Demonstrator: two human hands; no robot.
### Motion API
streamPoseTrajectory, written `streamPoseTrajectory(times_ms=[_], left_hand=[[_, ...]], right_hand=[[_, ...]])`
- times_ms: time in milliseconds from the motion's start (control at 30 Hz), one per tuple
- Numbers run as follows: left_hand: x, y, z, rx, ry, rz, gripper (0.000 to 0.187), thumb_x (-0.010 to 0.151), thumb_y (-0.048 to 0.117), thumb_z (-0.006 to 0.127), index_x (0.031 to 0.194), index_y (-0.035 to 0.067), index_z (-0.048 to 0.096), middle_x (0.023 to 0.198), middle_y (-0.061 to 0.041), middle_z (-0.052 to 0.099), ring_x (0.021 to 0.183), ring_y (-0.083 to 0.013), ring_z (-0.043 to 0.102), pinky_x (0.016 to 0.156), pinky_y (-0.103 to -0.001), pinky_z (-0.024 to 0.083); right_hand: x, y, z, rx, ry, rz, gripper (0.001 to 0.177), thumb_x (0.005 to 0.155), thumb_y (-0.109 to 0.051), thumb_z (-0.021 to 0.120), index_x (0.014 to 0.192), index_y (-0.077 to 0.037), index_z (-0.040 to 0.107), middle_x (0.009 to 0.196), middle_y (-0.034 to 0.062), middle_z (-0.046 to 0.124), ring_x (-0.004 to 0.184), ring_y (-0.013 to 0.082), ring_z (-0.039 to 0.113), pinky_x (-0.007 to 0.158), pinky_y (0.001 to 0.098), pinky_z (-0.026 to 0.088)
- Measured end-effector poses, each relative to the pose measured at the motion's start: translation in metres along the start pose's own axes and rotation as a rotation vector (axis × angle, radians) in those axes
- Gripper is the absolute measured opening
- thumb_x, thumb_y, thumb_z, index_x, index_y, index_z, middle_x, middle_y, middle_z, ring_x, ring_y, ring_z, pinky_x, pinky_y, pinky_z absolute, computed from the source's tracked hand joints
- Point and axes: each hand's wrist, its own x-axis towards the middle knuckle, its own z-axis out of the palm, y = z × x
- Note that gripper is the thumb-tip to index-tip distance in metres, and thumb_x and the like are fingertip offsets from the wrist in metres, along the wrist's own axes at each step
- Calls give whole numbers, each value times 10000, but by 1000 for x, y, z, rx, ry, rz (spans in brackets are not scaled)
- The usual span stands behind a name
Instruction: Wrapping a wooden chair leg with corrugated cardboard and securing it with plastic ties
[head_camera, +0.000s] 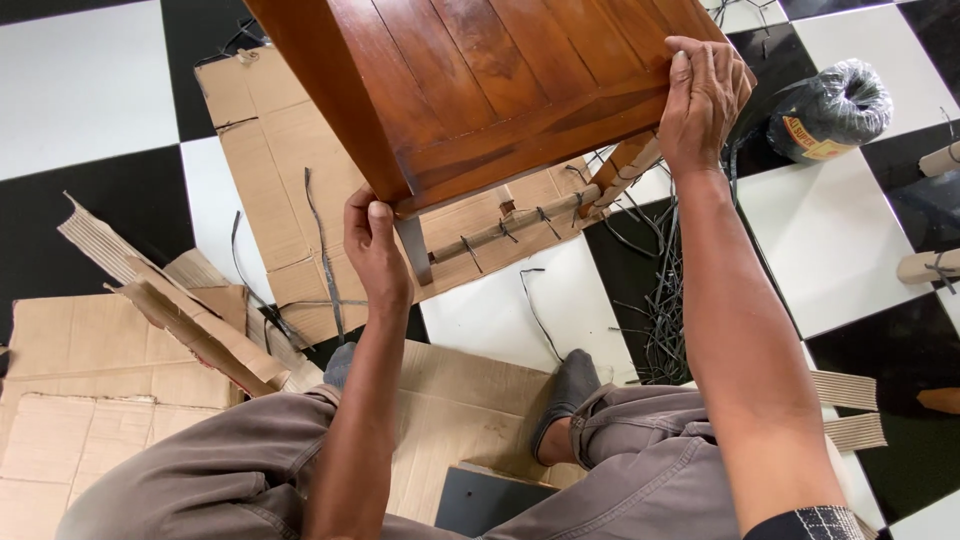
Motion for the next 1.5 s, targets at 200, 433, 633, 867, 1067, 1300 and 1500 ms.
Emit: streamPoseTrajectory(times_ms=[200, 433, 633, 867, 1067, 1300, 1500], left_hand=[[-11, 2, 4, -45, 15, -11, 533, 1015, 427, 548, 1320, -10, 565, 1209, -117, 632, 1054, -190, 572, 962, -332, 451], [-17, -12, -2, -13, -3, -12, 443, 1040, 324, 548, 1368, 26, 549, 1320, -127, 621, 1186, -244, 604, 1046, -372, 468], [-33, -34, -11, -64, -53, 105, 525, 1059, 197, 569, 1518, -9, 417, 1541, -209, 498, 1423, -321, 518, 1202, -416, 420], [-65, -128, -57, 336, 123, -105, 361, 1056, 306, 650, 1352, 100, 624, 1287, -124, 606, 1230, -352, 620, 961, -468, 553], [-97, -238, -126, 852, 110, -271, 396, 902, 326, 736, 1272, 211, 655, 1339, -76, 530, 1256, -380, 590, 996, -516, 525], [-82, -217, -167, 1288, -354, -339, 615, 918, 355, 645, 1479, 174, 468, 1646, -109, 292, 1544, -413, 222, 1179, -656, 297], [-41, -216, -211, 1265, -806, -567, 830, 970, 512, 437, 1656, 153, 138, 1734, -99, 8, 1566, -413, 140, 1264, -703, 119]], right_hand=[[0, 3, 3, 11, 7, 56, 266, 1136, -217, 419, 1166, -165, 678, 1112, 3, 637, 1096, 240, 553, 1022, 458, 352], [-18, -4, 15, -22, 170, 54, 320, 1148, -264, 298, 1185, -175, 602, 1085, 15, 684, 946, 187, 592, 840, 366, 501], [-75, -56, 28, 103, 208, 267, 429, 1167, -283, 234, 1482, -115, 472, 1595, 74, 413, 1547, 314, 252, 1348, 516, 218], [-219, -98, 94, 293, 88, 315, 488, 1157, -261, 455, 1552, 9, 355, 1441, 330, 417, 1360, 510, 429, 1158, 574, 316], [-343, -168, 97, 325, -549, 422, 457, 1056, -183, 541, 1456, 11, 432, 1354, 310, 479, 1130, 512, 607, 889, 626, 533], [-397, -171, 108, 231, -1215, 439, 521, 1041, -339, 519, 1514, -135, 438, 1390, 180, 500, 1076, 324, 733, 825, 474, 624], [-416, -163, 118, 222, -1292, 389, 500, 1031, -397, 505, 1476, -171, 466, 1295, 161, 557, 1085, 382, 717, 837, 503, 599]])
